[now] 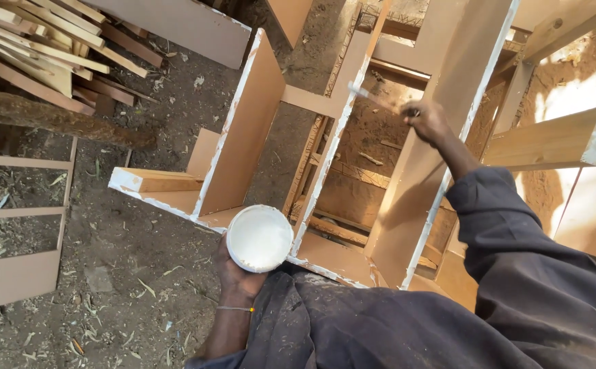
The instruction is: Applying glue to the edges of wooden shelf components using a small stick as an applicator.
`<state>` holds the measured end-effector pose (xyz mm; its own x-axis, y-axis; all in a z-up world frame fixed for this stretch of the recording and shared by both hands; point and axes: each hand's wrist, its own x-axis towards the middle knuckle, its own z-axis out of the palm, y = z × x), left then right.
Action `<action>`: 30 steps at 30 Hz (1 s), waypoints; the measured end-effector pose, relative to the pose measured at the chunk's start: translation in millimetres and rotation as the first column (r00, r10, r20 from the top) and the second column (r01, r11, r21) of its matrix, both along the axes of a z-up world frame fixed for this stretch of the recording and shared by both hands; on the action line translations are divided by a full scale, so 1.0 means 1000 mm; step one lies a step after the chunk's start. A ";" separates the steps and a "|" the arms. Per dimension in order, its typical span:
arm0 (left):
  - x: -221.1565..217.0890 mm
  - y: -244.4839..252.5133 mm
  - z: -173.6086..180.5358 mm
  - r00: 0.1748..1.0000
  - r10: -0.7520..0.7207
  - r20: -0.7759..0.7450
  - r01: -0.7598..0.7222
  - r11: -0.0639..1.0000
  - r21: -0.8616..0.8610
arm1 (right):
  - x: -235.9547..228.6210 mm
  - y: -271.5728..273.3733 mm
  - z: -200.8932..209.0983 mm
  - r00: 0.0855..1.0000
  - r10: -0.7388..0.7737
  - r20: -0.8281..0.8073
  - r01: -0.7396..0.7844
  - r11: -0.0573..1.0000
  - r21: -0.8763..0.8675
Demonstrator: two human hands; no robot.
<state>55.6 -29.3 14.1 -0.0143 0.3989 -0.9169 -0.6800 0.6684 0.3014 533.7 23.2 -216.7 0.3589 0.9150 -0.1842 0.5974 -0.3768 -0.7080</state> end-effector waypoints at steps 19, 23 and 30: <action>-0.037 -0.011 -0.055 0.989 -0.116 0.090 0.102 0.983 0.152 | 0.054 0.041 -0.025 0.989 0.057 0.136 -0.091 0.963 0.254; -0.035 -0.012 -0.054 0.994 -0.092 0.065 0.089 0.995 0.055 | 0.082 0.054 -0.023 0.963 0.082 0.258 -0.154 0.950 0.272; -0.022 -0.014 -0.042 0.995 -0.095 0.039 0.093 0.994 0.061 | 0.118 0.103 -0.096 0.939 -0.170 0.298 0.071 0.946 0.315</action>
<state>33.6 -43.0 -27.7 0.0634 0.4498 -0.8909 -0.6278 0.7119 0.3148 652.1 125.8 -313.2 0.4641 0.8556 0.2294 0.7720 -0.2636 -0.5784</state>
